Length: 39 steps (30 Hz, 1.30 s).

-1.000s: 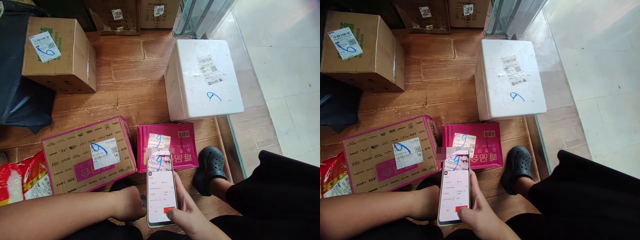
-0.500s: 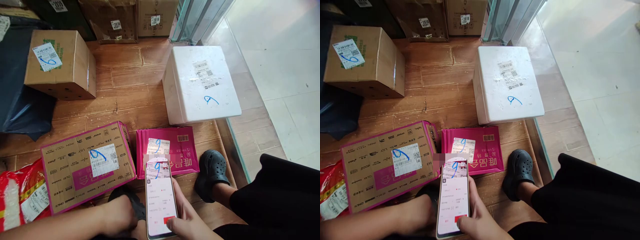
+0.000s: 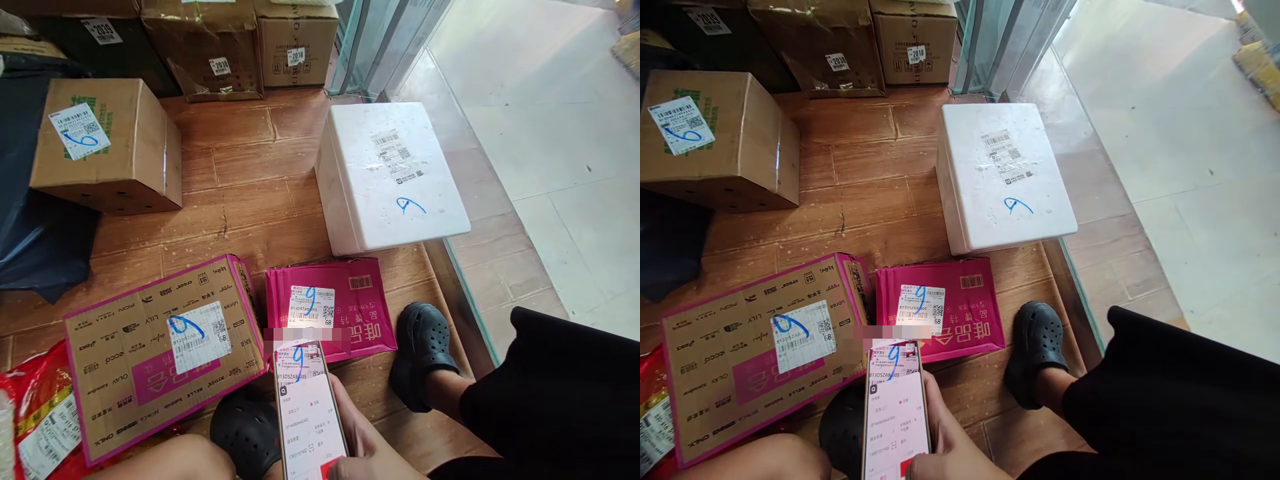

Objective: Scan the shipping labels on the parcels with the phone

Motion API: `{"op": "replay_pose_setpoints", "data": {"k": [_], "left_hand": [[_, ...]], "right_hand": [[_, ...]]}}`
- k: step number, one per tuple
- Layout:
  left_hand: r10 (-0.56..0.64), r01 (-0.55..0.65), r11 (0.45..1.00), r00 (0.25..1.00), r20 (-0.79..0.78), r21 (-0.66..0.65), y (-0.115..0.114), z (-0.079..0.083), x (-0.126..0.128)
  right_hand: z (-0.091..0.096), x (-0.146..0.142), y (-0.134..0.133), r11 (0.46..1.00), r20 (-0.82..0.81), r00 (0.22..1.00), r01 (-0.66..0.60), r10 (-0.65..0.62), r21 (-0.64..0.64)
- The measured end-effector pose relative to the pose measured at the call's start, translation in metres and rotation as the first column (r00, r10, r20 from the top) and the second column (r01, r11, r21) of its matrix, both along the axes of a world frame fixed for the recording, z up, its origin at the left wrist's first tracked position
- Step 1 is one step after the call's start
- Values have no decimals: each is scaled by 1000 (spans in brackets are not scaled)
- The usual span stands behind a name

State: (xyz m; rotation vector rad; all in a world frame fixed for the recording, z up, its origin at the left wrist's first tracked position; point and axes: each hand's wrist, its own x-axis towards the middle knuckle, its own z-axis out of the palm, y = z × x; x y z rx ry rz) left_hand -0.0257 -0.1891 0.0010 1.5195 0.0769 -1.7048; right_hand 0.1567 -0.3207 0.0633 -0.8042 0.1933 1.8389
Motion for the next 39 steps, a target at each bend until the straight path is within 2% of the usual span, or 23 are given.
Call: {"op": "replay_pose_setpoints", "data": {"k": [3,6,8,12,17,22,28,39], "left_hand": [[-112,116,993,986,-124,29,18,26,29],[-130,129,991,985,-113,-20,31,44,49],[-103,101,995,993,-63,-25,33,48,53],[7,-8,1000,999,43,8,26,40,41],[151,-155,985,987,64,78,13,23,21],[283,-291,954,954,100,70,14,23,24],[286,-288,958,952,111,2,17,27,26],[254,-256,967,962,96,-2,19,32,32]], "right_hand": [[0,0,0,1000,-4,1000,8,-8,4],[0,0,1,1000,-5,1000,11,-11,6],[0,0,1,1000,-4,1000,10,-10,-5],[2,1,2,999,-9,1000,19,-19,-28],[5,2,4,999,-31,999,37,-38,-30],[6,3,4,999,7,1000,29,-29,-14],[7,5,6,1000,10,1000,14,-15,15],[6,5,7,1000,2,1000,3,-3,13]]}}
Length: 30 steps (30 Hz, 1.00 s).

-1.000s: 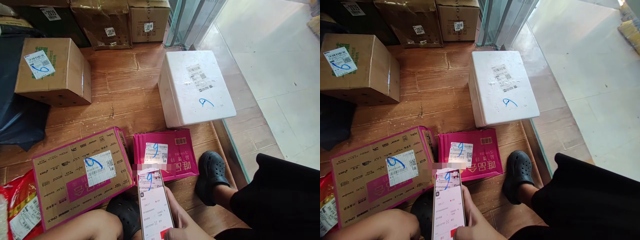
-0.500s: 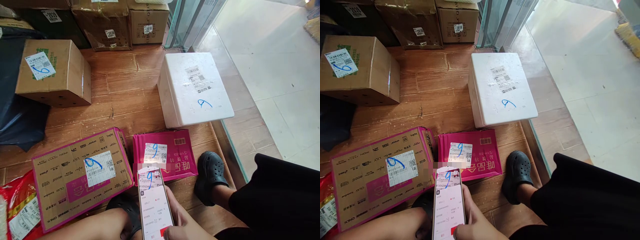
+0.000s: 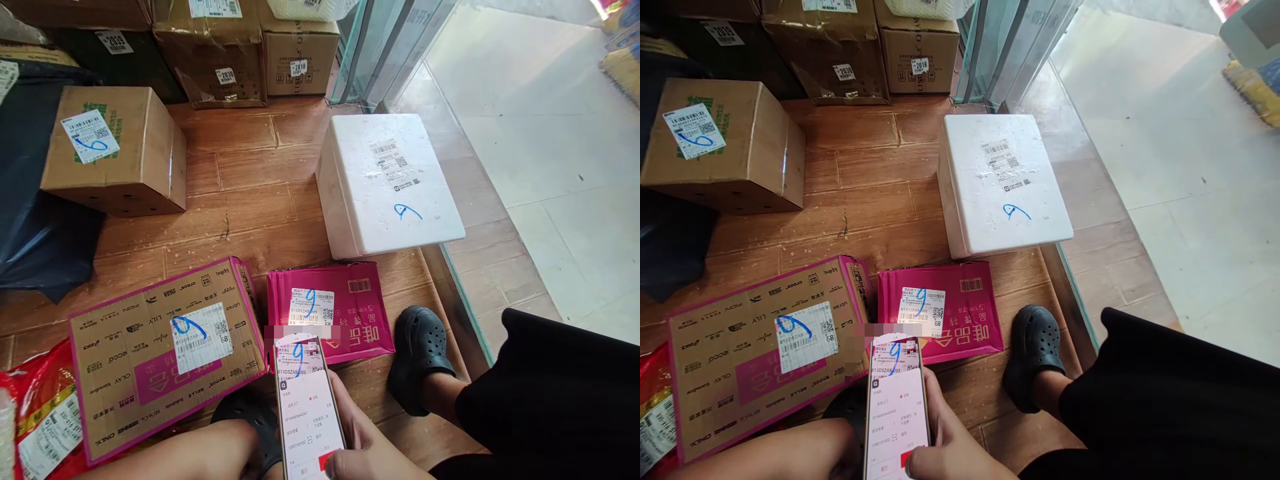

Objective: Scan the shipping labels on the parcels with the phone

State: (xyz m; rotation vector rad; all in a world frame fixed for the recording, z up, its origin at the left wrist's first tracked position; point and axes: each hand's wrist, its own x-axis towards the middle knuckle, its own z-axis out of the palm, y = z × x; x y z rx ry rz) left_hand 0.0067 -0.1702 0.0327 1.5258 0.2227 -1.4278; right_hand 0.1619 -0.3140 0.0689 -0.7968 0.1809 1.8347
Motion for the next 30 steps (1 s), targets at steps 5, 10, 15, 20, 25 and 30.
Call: {"op": "replay_pose_setpoints", "data": {"k": [5,10,15,20,25,30], "left_hand": [[16,-16,1000,1000,6,12,-1,-2,-3],[24,-24,1000,999,34,4,-3,-4,-7],[37,-37,999,998,44,5,-3,-5,-7],[21,-21,1000,998,59,-6,-3,-6,-8],[4,-6,1000,997,73,29,-8,-11,-15],[-57,54,997,997,54,56,-9,-12,-14]], "right_hand": [[-2,-1,-1,1000,4,1000,5,-5,-17],[-3,-4,-1,998,9,1000,18,-17,-56],[-1,-3,0,999,33,999,12,-10,-53],[1,-3,1,998,47,999,18,-16,-54],[3,-4,2,998,49,999,25,-21,-64],[3,-6,1,995,101,993,71,-63,-74]]}}
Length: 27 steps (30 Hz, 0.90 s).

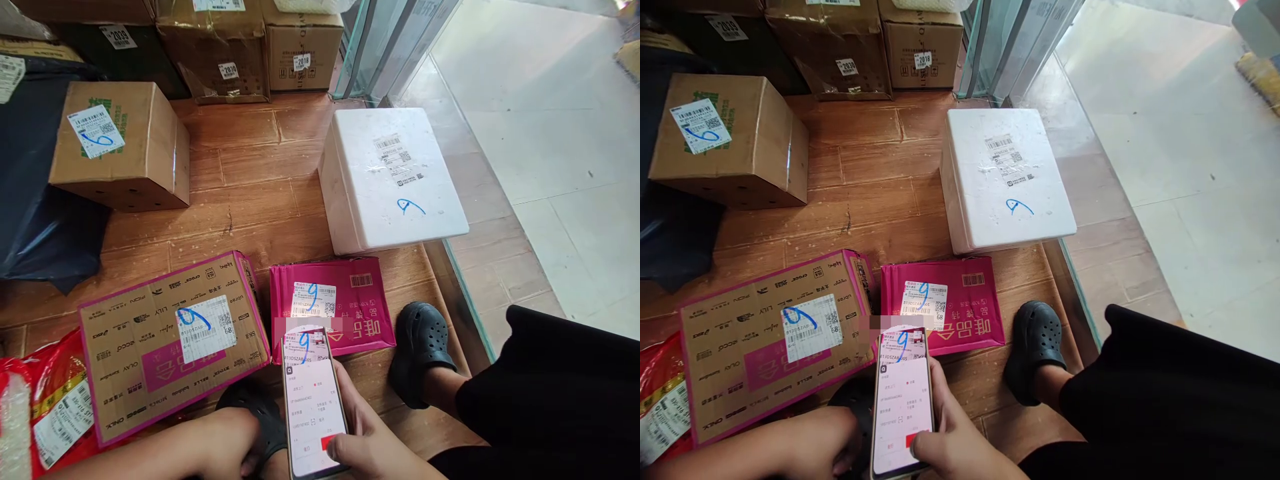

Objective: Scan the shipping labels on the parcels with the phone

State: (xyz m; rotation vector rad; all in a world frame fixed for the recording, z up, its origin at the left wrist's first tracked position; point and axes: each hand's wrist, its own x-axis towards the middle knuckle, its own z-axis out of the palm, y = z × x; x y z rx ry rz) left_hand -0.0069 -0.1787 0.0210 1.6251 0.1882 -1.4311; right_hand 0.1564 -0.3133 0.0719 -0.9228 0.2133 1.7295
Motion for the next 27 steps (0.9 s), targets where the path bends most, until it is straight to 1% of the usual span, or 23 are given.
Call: {"op": "replay_pose_setpoints", "data": {"k": [2,6,8,11,17,23,27], "left_hand": [[-35,35,999,999,17,35,1,0,1],[-98,80,986,988,119,149,-1,-3,-3],[-114,87,979,983,141,183,-2,-4,-5],[-126,96,976,981,147,196,-4,-5,-6],[-128,68,954,973,190,293,-5,-6,-1],[-118,45,947,969,215,317,-3,-8,-1],[-118,44,947,969,216,317,-4,-8,-1]], "right_hand": [[0,0,-1,1000,33,999,10,-9,-24],[-3,1,-4,1000,51,999,-13,15,-29],[-5,1,-5,1000,75,997,-6,7,-23],[-7,2,-7,1000,105,994,22,-20,-16],[-8,1,-6,999,85,995,49,-47,-22],[-2,1,-3,997,88,995,47,-41,-63],[-2,1,-3,996,89,995,46,-40,-70]]}}
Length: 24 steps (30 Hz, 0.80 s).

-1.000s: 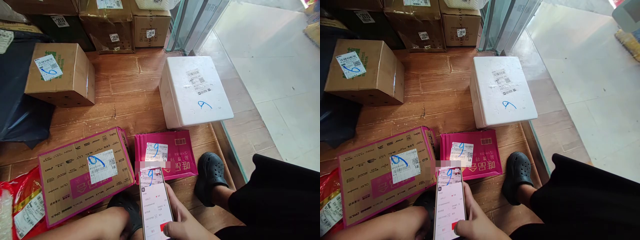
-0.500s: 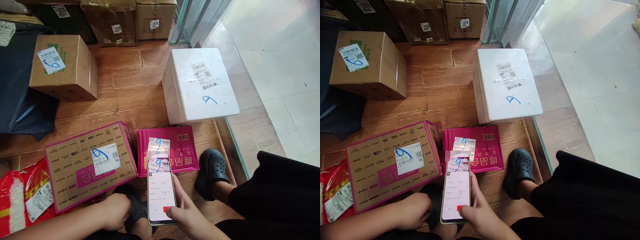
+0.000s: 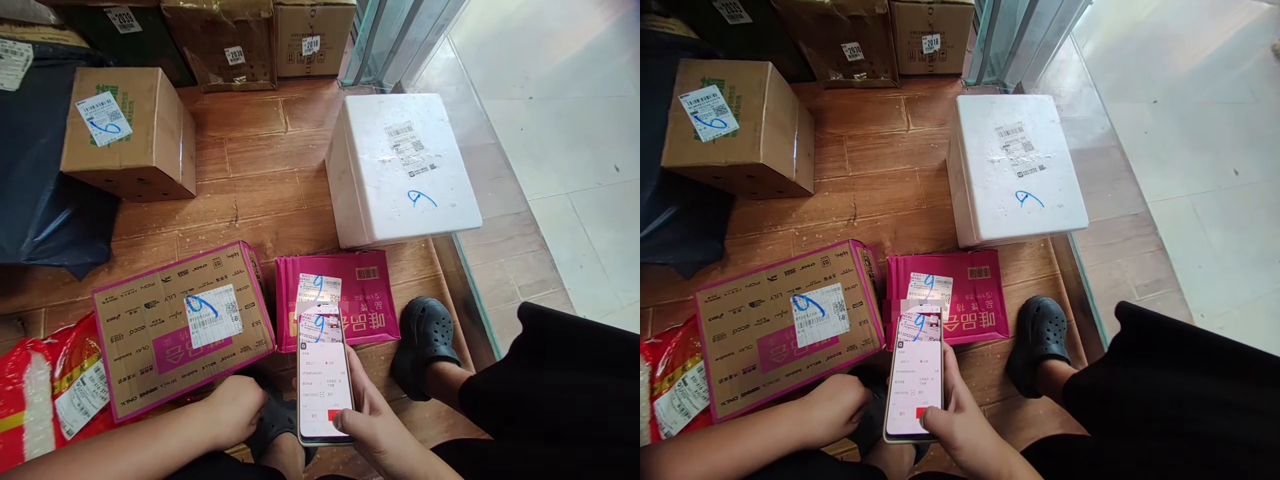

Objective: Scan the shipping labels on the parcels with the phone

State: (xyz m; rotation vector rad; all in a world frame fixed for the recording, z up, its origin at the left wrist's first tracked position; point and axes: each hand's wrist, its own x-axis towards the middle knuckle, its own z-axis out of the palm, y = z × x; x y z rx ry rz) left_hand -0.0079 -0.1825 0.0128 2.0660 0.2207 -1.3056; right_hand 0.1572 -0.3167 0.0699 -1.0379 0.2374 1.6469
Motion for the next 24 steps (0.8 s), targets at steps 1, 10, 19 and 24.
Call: {"op": "replay_pose_setpoints", "data": {"k": [1,10,19,24], "left_hand": [[-1,1,1000,1000,0,3,0,0,0],[3,-3,1000,999,34,8,-1,-3,-3],[22,-21,1000,999,49,-11,-1,-5,-2],[27,-27,1000,999,47,-9,0,-4,-2]], "right_hand": [[-1,0,0,1000,0,1000,0,0,1],[-3,0,-1,999,-7,1000,7,-7,31],[-4,1,-2,1000,23,1000,-2,1,26],[-8,-1,-4,1000,23,1000,-6,5,18]]}}
